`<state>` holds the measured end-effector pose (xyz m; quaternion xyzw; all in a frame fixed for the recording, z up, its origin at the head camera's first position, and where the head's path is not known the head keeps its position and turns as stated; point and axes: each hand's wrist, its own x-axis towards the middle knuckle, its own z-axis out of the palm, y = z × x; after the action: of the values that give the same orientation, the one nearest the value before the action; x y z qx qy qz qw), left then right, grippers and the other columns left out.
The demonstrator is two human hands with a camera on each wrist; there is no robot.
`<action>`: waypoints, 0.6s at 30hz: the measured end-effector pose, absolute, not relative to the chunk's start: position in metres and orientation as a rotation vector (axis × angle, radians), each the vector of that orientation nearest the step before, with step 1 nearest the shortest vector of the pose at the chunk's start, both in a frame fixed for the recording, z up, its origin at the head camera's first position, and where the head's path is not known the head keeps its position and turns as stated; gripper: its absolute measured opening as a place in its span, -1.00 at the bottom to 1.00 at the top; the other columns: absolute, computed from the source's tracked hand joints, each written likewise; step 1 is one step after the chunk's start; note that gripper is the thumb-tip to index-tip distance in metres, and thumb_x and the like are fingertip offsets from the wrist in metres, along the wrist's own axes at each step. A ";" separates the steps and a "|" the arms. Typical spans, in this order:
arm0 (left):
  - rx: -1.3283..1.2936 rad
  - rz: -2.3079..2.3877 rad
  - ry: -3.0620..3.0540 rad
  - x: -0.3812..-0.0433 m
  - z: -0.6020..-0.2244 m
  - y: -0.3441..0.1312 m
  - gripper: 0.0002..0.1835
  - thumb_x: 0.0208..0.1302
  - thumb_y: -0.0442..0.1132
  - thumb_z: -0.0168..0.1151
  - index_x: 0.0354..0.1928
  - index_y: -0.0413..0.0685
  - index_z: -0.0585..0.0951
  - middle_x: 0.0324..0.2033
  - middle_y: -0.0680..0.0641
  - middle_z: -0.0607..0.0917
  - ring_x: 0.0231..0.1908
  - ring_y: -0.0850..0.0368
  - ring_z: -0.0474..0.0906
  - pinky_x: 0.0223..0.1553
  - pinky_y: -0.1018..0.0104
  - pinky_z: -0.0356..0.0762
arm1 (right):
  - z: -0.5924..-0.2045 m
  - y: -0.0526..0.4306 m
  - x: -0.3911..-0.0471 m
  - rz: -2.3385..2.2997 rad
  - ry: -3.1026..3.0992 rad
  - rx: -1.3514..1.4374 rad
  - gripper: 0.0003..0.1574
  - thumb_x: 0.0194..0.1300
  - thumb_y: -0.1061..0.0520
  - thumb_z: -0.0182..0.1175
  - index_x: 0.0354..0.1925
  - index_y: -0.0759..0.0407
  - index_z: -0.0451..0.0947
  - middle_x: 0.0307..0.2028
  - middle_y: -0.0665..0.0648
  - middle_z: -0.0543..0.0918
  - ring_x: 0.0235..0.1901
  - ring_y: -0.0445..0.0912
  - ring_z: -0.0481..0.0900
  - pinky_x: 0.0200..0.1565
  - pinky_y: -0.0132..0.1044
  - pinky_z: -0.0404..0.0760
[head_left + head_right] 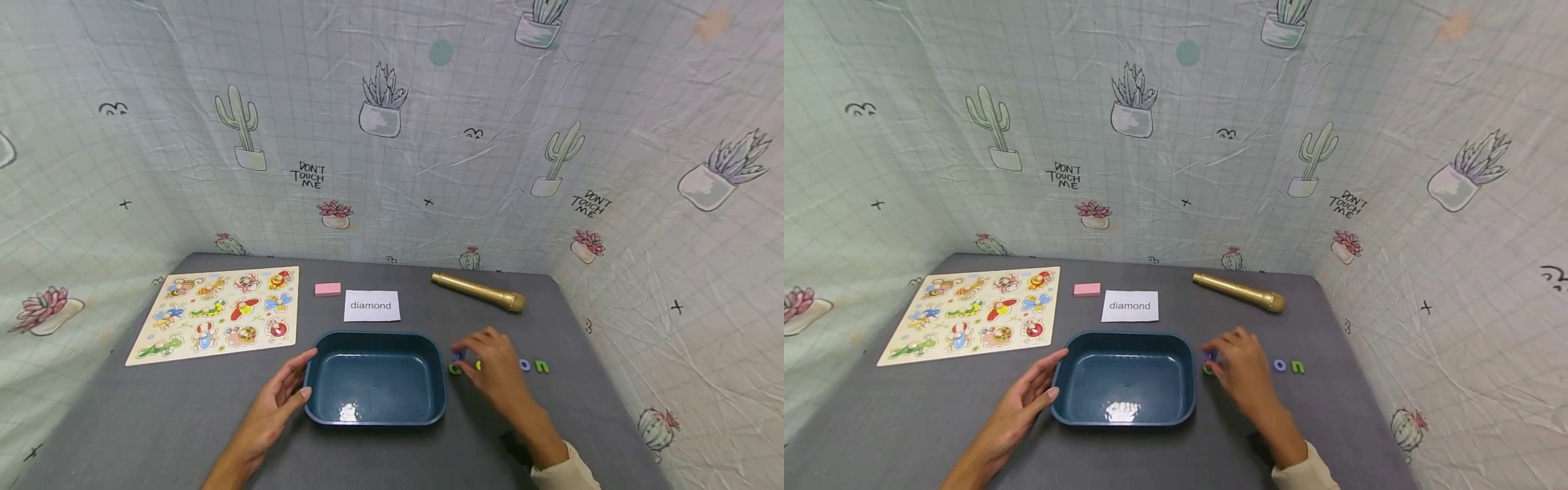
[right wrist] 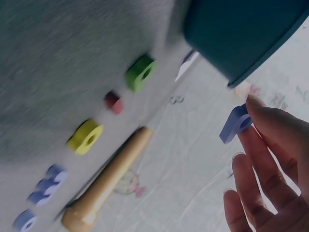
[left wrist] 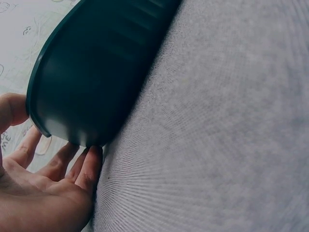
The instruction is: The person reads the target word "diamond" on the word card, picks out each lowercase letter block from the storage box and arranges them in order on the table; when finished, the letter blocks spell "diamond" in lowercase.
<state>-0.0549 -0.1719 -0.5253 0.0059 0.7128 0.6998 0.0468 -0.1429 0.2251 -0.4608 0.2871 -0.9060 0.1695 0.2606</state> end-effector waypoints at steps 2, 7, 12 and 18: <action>0.011 2.135 2.175 -0.055 -0.526 -0.172 -0.35 0.57 -0.20 0.24 0.60 0.24 0.31 0.63 0.04 0.28 0.49 0.37 0.27 0.29 0.70 0.35 | -0.463 0.232 -0.143 0.458 -2.453 0.748 -0.49 -0.25 0.26 0.79 -0.25 0.04 0.82 -0.28 -0.01 0.83 -0.23 -0.06 0.59 -0.23 -0.15 0.44; 0.059 2.139 2.182 -0.055 -0.527 -0.173 -0.35 0.58 -0.20 0.22 0.61 0.19 0.30 0.64 -0.02 0.27 0.47 0.40 0.27 0.29 0.69 0.35 | -0.467 0.248 -0.140 0.460 -2.433 0.689 -0.45 -0.33 0.32 0.80 -0.28 0.07 0.82 -0.30 0.02 0.83 -0.28 -0.05 0.58 -0.27 -0.12 0.45; 0.080 2.147 2.180 -0.055 -0.528 -0.173 -0.35 0.58 -0.21 0.22 0.61 0.17 0.29 0.64 -0.03 0.27 0.48 0.41 0.27 0.29 0.69 0.36 | -0.472 0.266 -0.137 0.476 -2.460 0.623 -0.45 -0.33 0.36 0.77 -0.28 0.07 0.82 -0.29 0.03 0.83 -0.26 -0.04 0.59 -0.23 -0.05 0.49; 0.070 2.149 2.164 -0.055 -0.528 -0.174 -0.34 0.59 -0.22 0.21 0.62 0.18 0.28 0.64 -0.02 0.25 0.49 0.40 0.27 0.29 0.69 0.36 | -0.479 0.289 -0.138 0.467 -2.462 0.577 -0.44 -0.34 0.41 0.76 -0.29 0.08 0.81 -0.31 0.07 0.83 -0.27 -0.02 0.61 -0.19 0.02 0.53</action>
<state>-0.0548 -0.1736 -0.5284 0.0231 0.7086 0.7038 0.0455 -0.1381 0.2892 -0.4786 0.2152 -0.9189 0.1743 0.2810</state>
